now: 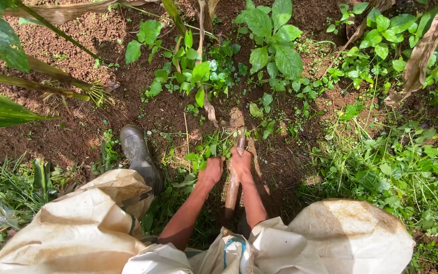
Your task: The person uses a hand hoe to loosen the soil and remove weeds from a garden bed. They repeatedly strike the ground with the tool and pull out the uprooted plants by hand, clearing the area around the base of nearby crops.
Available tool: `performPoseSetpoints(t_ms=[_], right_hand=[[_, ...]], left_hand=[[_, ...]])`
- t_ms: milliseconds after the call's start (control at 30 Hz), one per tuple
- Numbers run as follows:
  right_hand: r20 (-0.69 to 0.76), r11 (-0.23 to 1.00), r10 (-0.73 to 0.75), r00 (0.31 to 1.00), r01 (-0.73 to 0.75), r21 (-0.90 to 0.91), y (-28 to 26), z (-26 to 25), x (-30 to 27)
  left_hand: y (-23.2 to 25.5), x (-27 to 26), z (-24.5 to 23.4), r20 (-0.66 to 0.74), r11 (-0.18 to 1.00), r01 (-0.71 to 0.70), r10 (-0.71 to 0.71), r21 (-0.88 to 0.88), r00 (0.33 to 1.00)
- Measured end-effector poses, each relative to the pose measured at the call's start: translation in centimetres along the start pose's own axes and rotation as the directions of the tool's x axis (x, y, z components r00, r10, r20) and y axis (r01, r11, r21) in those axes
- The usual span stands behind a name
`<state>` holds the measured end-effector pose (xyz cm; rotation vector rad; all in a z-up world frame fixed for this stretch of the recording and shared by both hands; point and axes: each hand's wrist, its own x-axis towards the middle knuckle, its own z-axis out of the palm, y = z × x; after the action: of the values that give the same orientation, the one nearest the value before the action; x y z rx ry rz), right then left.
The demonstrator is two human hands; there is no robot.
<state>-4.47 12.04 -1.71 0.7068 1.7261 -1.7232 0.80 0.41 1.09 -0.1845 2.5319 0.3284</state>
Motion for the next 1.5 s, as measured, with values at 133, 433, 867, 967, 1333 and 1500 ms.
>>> performPoseSetpoints(t_ms=[133,433,867,967,1333,1500], right_hand=[[-0.034,1.0,-0.023,0.999,0.023,0.002,-2.9,-0.6,-0.8],[-0.205,0.992,-0.099,0.974,0.113,0.059,-2.6,-0.9,0.1],[-0.271,0.958,-0.262,0.926,0.283,0.043,-4.8,-1.9,1.3],[-0.326,0.888,-0.417,0.848,0.457,0.053,-9.9,-0.6,-0.6],[-0.168,0.899,-0.435,0.885,0.413,-0.147,-7.4,2.3,3.7],[-0.244,0.934,-0.356,0.902,0.354,-0.054,-5.0,1.6,2.9]], left_hand=[[-1.2,3.6,0.2,-0.007,0.99,0.091,-0.092,-0.111,0.996],[8.4,5.0,-18.9,-0.572,0.888,-0.429,0.441,0.165,0.692],[2.2,14.1,-16.9,-0.301,0.912,0.181,-0.067,0.368,0.951],[2.0,12.3,-15.2,-0.439,0.976,0.123,-0.032,0.18,0.898],[0.0,10.6,-12.0,-0.5,0.93,-0.111,-0.085,-0.35,0.862],[-0.5,9.3,-12.0,-0.447,0.867,-0.111,-0.137,-0.485,0.884]])
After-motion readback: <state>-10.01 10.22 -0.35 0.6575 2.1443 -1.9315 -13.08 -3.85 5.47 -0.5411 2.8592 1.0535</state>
